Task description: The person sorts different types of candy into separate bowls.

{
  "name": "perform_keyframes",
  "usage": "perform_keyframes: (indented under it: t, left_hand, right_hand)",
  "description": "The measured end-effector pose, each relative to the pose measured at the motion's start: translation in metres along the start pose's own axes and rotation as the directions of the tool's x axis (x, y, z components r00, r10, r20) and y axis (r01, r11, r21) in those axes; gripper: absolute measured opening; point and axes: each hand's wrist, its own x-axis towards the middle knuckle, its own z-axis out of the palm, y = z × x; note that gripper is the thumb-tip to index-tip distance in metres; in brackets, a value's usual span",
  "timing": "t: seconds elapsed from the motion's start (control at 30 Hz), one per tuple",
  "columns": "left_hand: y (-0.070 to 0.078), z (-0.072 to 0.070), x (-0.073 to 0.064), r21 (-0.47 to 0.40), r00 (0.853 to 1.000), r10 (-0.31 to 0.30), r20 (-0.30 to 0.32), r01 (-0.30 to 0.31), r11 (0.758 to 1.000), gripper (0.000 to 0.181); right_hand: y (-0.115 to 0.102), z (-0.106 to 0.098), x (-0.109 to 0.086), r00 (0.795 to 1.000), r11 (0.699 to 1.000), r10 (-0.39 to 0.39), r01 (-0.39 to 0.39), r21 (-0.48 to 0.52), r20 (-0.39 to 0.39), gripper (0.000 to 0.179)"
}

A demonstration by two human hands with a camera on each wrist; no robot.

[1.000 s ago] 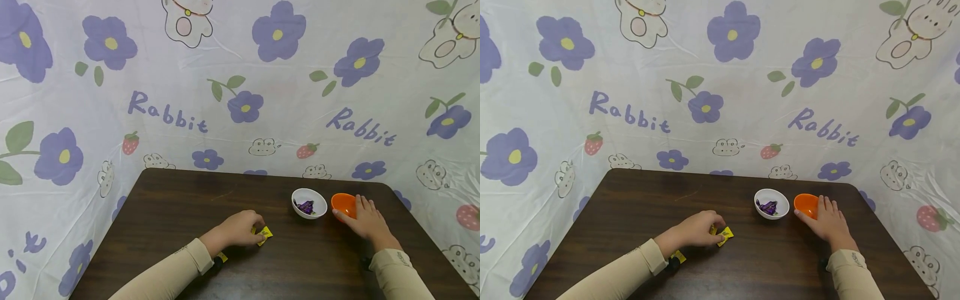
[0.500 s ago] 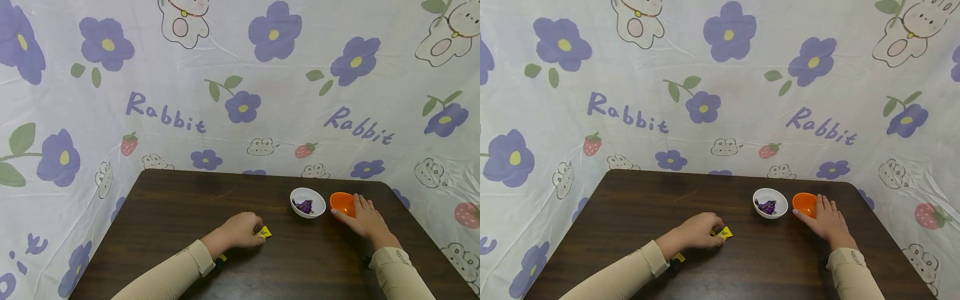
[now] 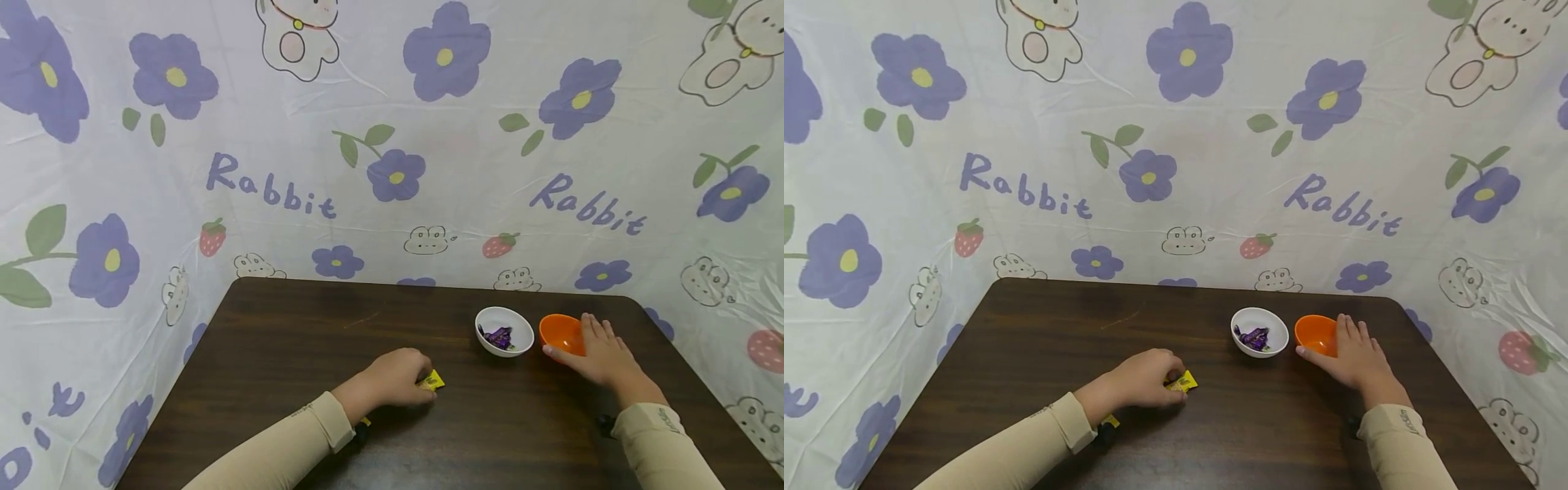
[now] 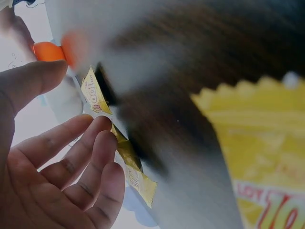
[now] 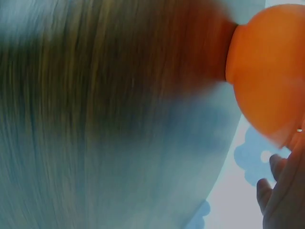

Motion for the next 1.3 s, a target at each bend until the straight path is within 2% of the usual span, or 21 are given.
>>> perform_keyframes:
  t: [0.23, 0.43, 0.67, 0.93, 1.1, 1.3]
  left_hand:
    - [0.001, 0.001, 0.002, 0.025, 1.000, 0.006, -0.011, -0.006, 1.000, 0.029]
    - [0.003, 0.002, 0.003, 0.061, 1.000, 0.010, -0.005, -0.010, 0.998, 0.033]
    - [0.007, -0.001, 0.003, 0.097, 1.000, -0.003, 0.012, 0.002, 0.995, 0.028]
    - [0.012, -0.003, 0.003, 0.107, 1.000, 0.008, 0.026, -0.011, 0.994, 0.030]
    - [0.012, -0.003, 0.003, 0.100, 1.000, 0.017, 0.016, -0.019, 0.995, 0.029]
    - [0.008, 0.004, 0.008, 0.108, 0.999, 0.032, -0.010, -0.031, 0.994, 0.030]
  right_hand:
    - [0.012, -0.009, -0.002, 0.999, 0.997, -0.053, 0.052, -0.058, -0.013, 0.123]
    - [0.020, -0.005, -0.005, 0.997, 0.993, -0.076, 0.075, -0.093, -0.001, 0.119]
    - [0.022, 0.002, -0.001, 0.997, 0.995, -0.076, 0.075, -0.072, -0.004, 0.121]
    - [0.022, 0.005, 0.000, 0.998, 0.996, -0.067, 0.067, -0.056, 0.003, 0.118]
    - [0.020, 0.005, 0.002, 0.998, 0.997, -0.056, 0.056, -0.048, 0.009, 0.120]
    - [0.017, 0.006, 0.004, 0.998, 0.997, -0.065, 0.065, -0.044, 0.007, 0.119]
